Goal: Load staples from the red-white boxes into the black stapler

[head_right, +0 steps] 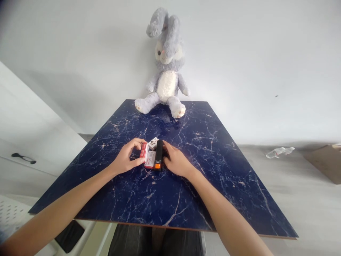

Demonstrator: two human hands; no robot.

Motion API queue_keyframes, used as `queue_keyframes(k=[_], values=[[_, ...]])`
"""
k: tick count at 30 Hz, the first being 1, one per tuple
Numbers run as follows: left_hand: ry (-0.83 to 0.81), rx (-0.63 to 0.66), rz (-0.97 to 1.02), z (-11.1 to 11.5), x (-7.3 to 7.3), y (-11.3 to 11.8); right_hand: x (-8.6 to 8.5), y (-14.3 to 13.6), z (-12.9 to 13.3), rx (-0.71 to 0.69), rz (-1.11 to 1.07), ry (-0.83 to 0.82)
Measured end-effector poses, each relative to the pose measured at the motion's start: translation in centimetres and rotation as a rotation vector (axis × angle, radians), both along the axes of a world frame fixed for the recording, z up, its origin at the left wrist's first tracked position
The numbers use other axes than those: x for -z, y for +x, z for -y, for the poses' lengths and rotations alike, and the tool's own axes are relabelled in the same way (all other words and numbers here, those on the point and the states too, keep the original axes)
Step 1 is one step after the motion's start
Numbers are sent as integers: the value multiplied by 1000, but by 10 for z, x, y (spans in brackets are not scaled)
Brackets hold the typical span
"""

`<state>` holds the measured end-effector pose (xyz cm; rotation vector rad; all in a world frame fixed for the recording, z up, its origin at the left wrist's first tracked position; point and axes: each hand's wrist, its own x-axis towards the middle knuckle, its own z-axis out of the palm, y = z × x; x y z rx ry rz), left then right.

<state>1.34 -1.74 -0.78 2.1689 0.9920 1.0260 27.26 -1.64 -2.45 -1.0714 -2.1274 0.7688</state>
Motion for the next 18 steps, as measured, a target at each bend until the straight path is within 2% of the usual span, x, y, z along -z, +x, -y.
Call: queue_keyframes(k=[3,7,12,18], values=[[-41,73,15,1,0,2,-1,0,0,6,10,8],[-22,149,-172,-2,-1,0,0,0,1,16,19,22],[-26,150,-335,-5,0,-4,3,1,0,15,23,34],[-42,157,-321,-5,2,1,5,3,-2,7,88,82]])
